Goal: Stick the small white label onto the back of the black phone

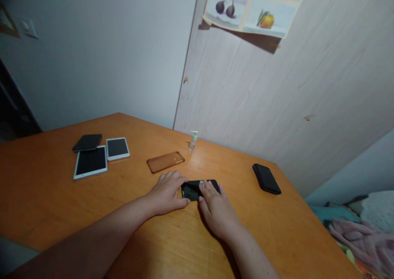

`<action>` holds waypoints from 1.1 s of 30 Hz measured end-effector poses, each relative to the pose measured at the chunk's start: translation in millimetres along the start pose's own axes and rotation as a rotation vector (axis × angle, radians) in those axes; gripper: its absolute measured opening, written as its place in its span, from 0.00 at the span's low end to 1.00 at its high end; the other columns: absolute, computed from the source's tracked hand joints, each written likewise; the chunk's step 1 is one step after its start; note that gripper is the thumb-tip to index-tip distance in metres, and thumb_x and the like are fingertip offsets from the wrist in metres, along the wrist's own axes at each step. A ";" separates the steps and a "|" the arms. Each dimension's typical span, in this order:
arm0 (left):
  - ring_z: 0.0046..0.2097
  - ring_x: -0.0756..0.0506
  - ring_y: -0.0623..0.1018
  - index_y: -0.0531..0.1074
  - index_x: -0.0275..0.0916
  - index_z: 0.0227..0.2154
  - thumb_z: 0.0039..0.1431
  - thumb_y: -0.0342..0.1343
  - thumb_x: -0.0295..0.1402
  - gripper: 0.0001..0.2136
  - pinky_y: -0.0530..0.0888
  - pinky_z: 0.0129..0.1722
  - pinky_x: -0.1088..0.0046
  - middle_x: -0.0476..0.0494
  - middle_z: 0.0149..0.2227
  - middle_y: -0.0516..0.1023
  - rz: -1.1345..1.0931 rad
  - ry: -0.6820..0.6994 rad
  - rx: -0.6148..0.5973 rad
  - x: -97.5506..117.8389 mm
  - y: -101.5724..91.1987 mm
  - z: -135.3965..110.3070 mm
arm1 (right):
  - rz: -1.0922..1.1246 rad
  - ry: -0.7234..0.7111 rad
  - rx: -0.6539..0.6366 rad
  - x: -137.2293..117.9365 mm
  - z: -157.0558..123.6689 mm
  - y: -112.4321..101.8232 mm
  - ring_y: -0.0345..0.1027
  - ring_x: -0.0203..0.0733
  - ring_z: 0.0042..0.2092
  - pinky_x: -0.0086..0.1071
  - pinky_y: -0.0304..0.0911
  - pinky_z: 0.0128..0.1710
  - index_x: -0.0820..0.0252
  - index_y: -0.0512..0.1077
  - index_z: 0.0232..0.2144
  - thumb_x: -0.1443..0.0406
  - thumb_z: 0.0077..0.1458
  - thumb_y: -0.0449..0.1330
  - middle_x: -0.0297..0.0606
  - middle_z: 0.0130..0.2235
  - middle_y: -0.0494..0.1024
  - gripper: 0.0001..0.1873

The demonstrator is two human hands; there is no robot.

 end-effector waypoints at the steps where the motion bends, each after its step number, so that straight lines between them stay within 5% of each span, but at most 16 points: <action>1: 0.50 0.35 0.71 0.74 0.46 0.47 0.50 0.61 0.47 0.21 0.68 0.48 0.58 0.42 0.45 0.73 0.001 0.002 0.001 -0.1 0.1 0.0 | 0.024 -0.062 -0.022 -6.9 0.2 0.7 0.43 0.46 0.71 0.52 0.34 0.70 0.58 0.57 0.67 0.57 0.69 0.43 0.43 0.70 0.54 0.28; 3: 0.50 0.35 0.71 0.74 0.46 0.46 0.50 0.61 0.47 0.21 0.68 0.48 0.58 0.42 0.44 0.73 0.003 0.003 0.007 -0.1 0.1 0.1 | 0.048 -0.104 -0.041 -12.5 2.2 1.4 0.43 0.44 0.71 0.53 0.33 0.70 0.56 0.58 0.67 0.55 0.70 0.41 0.41 0.70 0.54 0.29; 9: 0.51 0.35 0.71 0.71 0.44 0.48 0.48 0.62 0.46 0.24 0.68 0.49 0.58 0.41 0.47 0.73 -0.005 -0.012 0.005 -0.6 1.3 0.7 | -0.029 0.180 0.054 14.5 12.5 1.6 0.44 0.50 0.71 0.59 0.31 0.68 0.63 0.57 0.67 0.54 0.70 0.39 0.49 0.69 0.56 0.31; 15: 0.57 0.34 0.69 0.64 0.40 0.56 0.50 0.60 0.47 0.31 0.66 0.55 0.57 0.37 0.55 0.72 -0.068 -0.023 0.051 -3.5 5.7 0.6 | 0.085 -0.102 -0.037 -15.7 12.3 6.5 0.41 0.47 0.72 0.58 0.25 0.68 0.52 0.55 0.68 0.50 0.70 0.37 0.40 0.70 0.53 0.31; 21: 0.62 0.33 0.66 0.58 0.41 0.62 0.47 0.63 0.45 0.39 0.63 0.59 0.55 0.37 0.60 0.69 -0.080 -0.060 0.017 -2.9 5.7 0.8 | 0.046 0.129 0.032 0.4 16.8 3.4 0.40 0.50 0.72 0.63 0.26 0.67 0.56 0.54 0.68 0.50 0.70 0.37 0.44 0.70 0.53 0.32; 27: 0.62 0.32 0.65 0.56 0.38 0.63 0.51 0.59 0.45 0.38 0.63 0.59 0.54 0.35 0.62 0.67 -0.068 -0.051 0.025 -3.3 6.6 1.0 | 0.097 -0.122 -0.052 -23.2 15.3 5.0 0.39 0.47 0.72 0.61 0.24 0.67 0.48 0.52 0.69 0.50 0.70 0.37 0.37 0.71 0.52 0.30; 33: 0.56 0.33 0.69 0.65 0.43 0.57 0.48 0.62 0.46 0.33 0.66 0.55 0.56 0.39 0.54 0.72 -0.022 -0.028 0.008 -3.4 4.9 1.2 | -0.024 0.199 0.049 6.4 17.6 0.1 0.42 0.52 0.71 0.62 0.29 0.67 0.60 0.55 0.68 0.51 0.70 0.37 0.47 0.69 0.54 0.32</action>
Point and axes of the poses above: each hand's wrist, its own z-axis towards the middle knuckle, its own y-axis out of the palm, x = y × z, the point moved 3 cm from there along z, towards the middle knuckle
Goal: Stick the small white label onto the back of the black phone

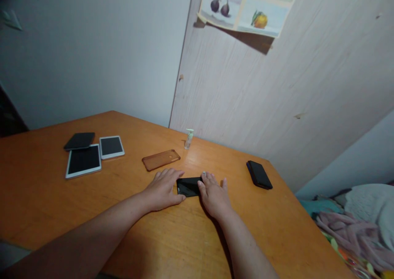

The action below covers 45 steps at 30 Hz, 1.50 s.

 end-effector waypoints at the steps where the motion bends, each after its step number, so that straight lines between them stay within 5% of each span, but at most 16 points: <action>1: 0.54 0.34 0.70 0.69 0.43 0.54 0.49 0.62 0.46 0.29 0.66 0.54 0.56 0.40 0.51 0.73 0.012 0.011 -0.007 0.5 -0.6 -0.1 | -0.006 -0.017 -0.005 -0.7 -1.6 -0.1 0.42 0.52 0.71 0.61 0.29 0.68 0.62 0.55 0.68 0.51 0.70 0.38 0.48 0.70 0.54 0.33; 6: 0.50 0.36 0.71 0.74 0.46 0.47 0.52 0.59 0.49 0.21 0.68 0.49 0.60 0.42 0.45 0.72 0.016 0.041 -0.013 2.1 -2.9 -0.8 | 0.065 -0.289 -0.103 -19.4 -12.5 1.2 0.41 0.45 0.71 0.54 0.30 0.69 0.55 0.54 0.69 0.49 0.70 0.37 0.41 0.70 0.52 0.32; 12: 0.51 0.36 0.71 0.74 0.46 0.48 0.50 0.61 0.46 0.22 0.68 0.50 0.60 0.42 0.46 0.72 0.018 0.019 -0.030 2.7 -5.0 -0.3 | -0.024 0.015 -0.013 11.5 -2.5 -0.1 0.42 0.52 0.71 0.58 0.31 0.68 0.65 0.54 0.68 0.53 0.70 0.39 0.50 0.70 0.53 0.33; 19: 0.51 0.36 0.71 0.74 0.46 0.48 0.50 0.61 0.47 0.22 0.68 0.50 0.60 0.42 0.46 0.72 0.012 0.027 -0.017 0.6 -2.6 -0.4 | 0.056 -0.251 -0.135 -14.4 -19.5 -2.1 0.39 0.46 0.72 0.49 0.35 0.70 0.60 0.53 0.69 0.50 0.69 0.39 0.44 0.71 0.50 0.34; 25: 0.51 0.36 0.71 0.74 0.46 0.48 0.49 0.62 0.46 0.23 0.68 0.51 0.59 0.42 0.47 0.72 0.006 0.016 -0.028 1.2 -3.5 0.3 | -0.040 0.016 -0.072 11.6 -17.7 -6.4 0.41 0.52 0.71 0.56 0.31 0.69 0.68 0.54 0.68 0.54 0.69 0.41 0.52 0.70 0.52 0.33; 31: 0.51 0.36 0.71 0.74 0.45 0.48 0.49 0.62 0.48 0.23 0.68 0.51 0.59 0.42 0.47 0.72 0.003 0.020 -0.028 0.0 -3.5 0.5 | 0.100 -0.257 -0.187 -16.2 -34.9 -8.0 0.39 0.46 0.72 0.50 0.31 0.70 0.58 0.53 0.69 0.52 0.69 0.43 0.42 0.71 0.49 0.32; 37: 0.51 0.36 0.71 0.74 0.45 0.48 0.49 0.61 0.46 0.23 0.68 0.52 0.58 0.42 0.47 0.73 0.007 0.040 -0.043 -0.3 -5.0 0.5 | 0.007 -0.084 -0.092 1.7 -31.7 -14.7 0.43 0.50 0.71 0.54 0.33 0.70 0.64 0.58 0.67 0.55 0.68 0.44 0.48 0.69 0.54 0.31; 42: 0.53 0.35 0.71 0.72 0.45 0.51 0.48 0.61 0.43 0.25 0.68 0.53 0.58 0.41 0.49 0.73 0.031 0.023 -0.074 0.2 -6.3 0.3 | 0.152 -0.344 -0.199 -29.5 -43.8 -17.2 0.44 0.46 0.71 0.51 0.33 0.70 0.55 0.58 0.67 0.55 0.69 0.43 0.40 0.69 0.54 0.28; 45: 0.53 0.35 0.71 0.72 0.45 0.52 0.47 0.60 0.41 0.25 0.68 0.53 0.58 0.41 0.49 0.73 0.035 0.023 -0.074 -0.1 -6.5 0.3 | 0.152 -0.353 -0.203 -30.7 -44.5 -18.6 0.45 0.46 0.71 0.51 0.34 0.70 0.54 0.58 0.67 0.55 0.69 0.43 0.40 0.69 0.55 0.28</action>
Point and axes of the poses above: each hand's wrist, its own z-axis towards the middle knuckle, its own y-axis out of the palm, x = y × z, the point moved 3 cm from there along z, towards the middle knuckle
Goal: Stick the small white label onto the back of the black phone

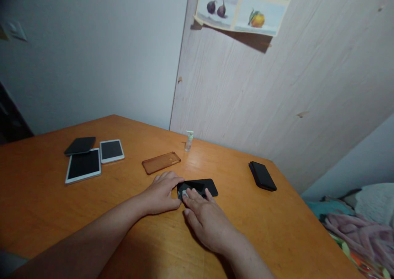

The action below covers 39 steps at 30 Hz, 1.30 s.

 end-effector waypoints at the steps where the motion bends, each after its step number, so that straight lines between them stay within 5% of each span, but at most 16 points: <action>1: 0.53 0.35 0.71 0.72 0.45 0.51 0.46 0.60 0.40 0.26 0.68 0.53 0.59 0.41 0.49 0.73 -0.001 0.001 0.000 -0.2 0.0 0.1 | -0.024 0.053 0.029 6.3 -0.2 -1.5 0.45 0.46 0.70 0.51 0.35 0.70 0.55 0.59 0.67 0.55 0.69 0.44 0.41 0.69 0.56 0.28; 5: 0.52 0.35 0.72 0.73 0.45 0.50 0.46 0.60 0.39 0.25 0.69 0.52 0.59 0.41 0.48 0.73 -0.014 0.012 0.000 -0.7 0.7 0.3 | -0.127 0.256 0.128 29.3 -1.7 -5.5 0.47 0.50 0.70 0.52 0.35 0.70 0.62 0.62 0.65 0.57 0.68 0.45 0.47 0.67 0.58 0.28; 12: 0.53 0.35 0.71 0.72 0.44 0.53 0.46 0.60 0.41 0.27 0.68 0.53 0.58 0.41 0.49 0.73 -0.009 0.012 0.011 -2.2 1.4 0.3 | -0.006 0.010 -0.014 3.9 -2.3 2.5 0.44 0.45 0.71 0.49 0.37 0.70 0.54 0.56 0.68 0.57 0.68 0.45 0.38 0.70 0.53 0.28; 18: 0.52 0.35 0.71 0.73 0.46 0.50 0.47 0.61 0.42 0.25 0.68 0.52 0.58 0.42 0.48 0.73 -0.024 0.001 0.005 -1.0 1.1 0.5 | -0.215 0.335 0.139 39.3 -5.6 -5.1 0.49 0.53 0.69 0.55 0.36 0.69 0.66 0.62 0.65 0.59 0.66 0.46 0.50 0.67 0.58 0.29; 24: 0.54 0.35 0.70 0.72 0.45 0.52 0.49 0.62 0.49 0.27 0.67 0.54 0.58 0.41 0.49 0.73 -0.029 0.001 0.011 -3.6 2.4 1.0 | -0.103 0.067 0.024 5.6 -6.7 0.7 0.47 0.45 0.70 0.46 0.41 0.70 0.59 0.57 0.67 0.58 0.67 0.45 0.42 0.69 0.55 0.29; 31: 0.53 0.35 0.71 0.73 0.45 0.51 0.49 0.61 0.46 0.25 0.68 0.52 0.59 0.41 0.49 0.73 -0.025 0.010 -0.001 -2.2 0.9 1.4 | -0.191 0.318 0.126 31.3 -9.2 -7.6 0.54 0.53 0.68 0.51 0.45 0.68 0.67 0.64 0.64 0.61 0.65 0.47 0.50 0.66 0.60 0.29; 39: 0.53 0.35 0.71 0.72 0.45 0.53 0.47 0.60 0.41 0.27 0.68 0.54 0.58 0.42 0.49 0.73 -0.006 -0.009 0.005 -2.7 2.6 1.6 | -0.083 0.012 0.021 -6.8 -4.3 1.5 0.52 0.48 0.68 0.47 0.45 0.69 0.57 0.61 0.66 0.60 0.66 0.47 0.41 0.68 0.58 0.28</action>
Point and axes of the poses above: each hand's wrist, its own z-axis towards the middle knuckle, its own y-axis out of the palm, x = y × z, the point moved 3 cm from there along z, towards the middle knuckle
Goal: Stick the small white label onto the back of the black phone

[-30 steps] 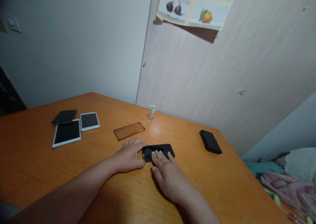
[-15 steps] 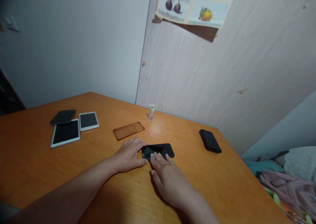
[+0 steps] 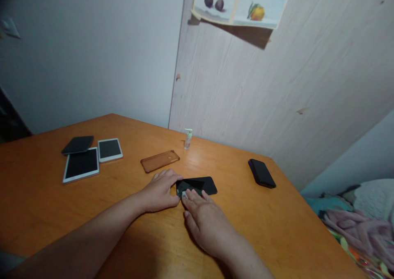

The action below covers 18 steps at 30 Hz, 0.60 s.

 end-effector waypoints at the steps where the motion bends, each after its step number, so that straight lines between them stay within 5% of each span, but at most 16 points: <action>1: 0.53 0.35 0.71 0.72 0.45 0.52 0.47 0.60 0.40 0.26 0.68 0.53 0.58 0.42 0.49 0.73 -0.002 0.001 0.003 0.0 0.0 0.0 | -0.016 0.038 0.013 4.3 0.4 -0.8 0.53 0.48 0.68 0.47 0.46 0.69 0.58 0.62 0.65 0.60 0.66 0.46 0.42 0.67 0.59 0.28; 5: 0.52 0.35 0.71 0.73 0.45 0.50 0.47 0.60 0.42 0.24 0.69 0.52 0.59 0.42 0.48 0.73 -0.009 0.005 0.007 0.1 -0.1 -0.1 | -0.087 0.200 0.093 20.6 0.0 -5.3 0.55 0.50 0.67 0.48 0.49 0.68 0.65 0.65 0.63 0.61 0.66 0.45 0.47 0.66 0.62 0.28; 11: 0.53 0.35 0.71 0.72 0.43 0.52 0.49 0.62 0.50 0.28 0.68 0.52 0.59 0.40 0.49 0.73 -0.016 0.023 0.018 -1.2 -0.4 -0.7 | 0.047 0.011 0.018 7.9 -0.2 -0.7 0.53 0.45 0.68 0.46 0.49 0.68 0.55 0.62 0.65 0.59 0.67 0.46 0.40 0.67 0.59 0.27; 18: 0.51 0.36 0.72 0.74 0.47 0.50 0.50 0.62 0.48 0.24 0.68 0.50 0.60 0.42 0.47 0.73 -0.031 0.034 0.018 -0.3 -0.8 -0.4 | -0.085 0.300 0.130 53.5 14.0 -1.3 0.51 0.51 0.69 0.49 0.48 0.68 0.67 0.61 0.65 0.59 0.67 0.46 0.49 0.68 0.58 0.29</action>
Point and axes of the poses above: each hand's wrist, its own z-axis towards the middle knuckle, its own y-axis out of the palm, x = y × z, the point moved 3 cm from there along z, towards the middle knuckle
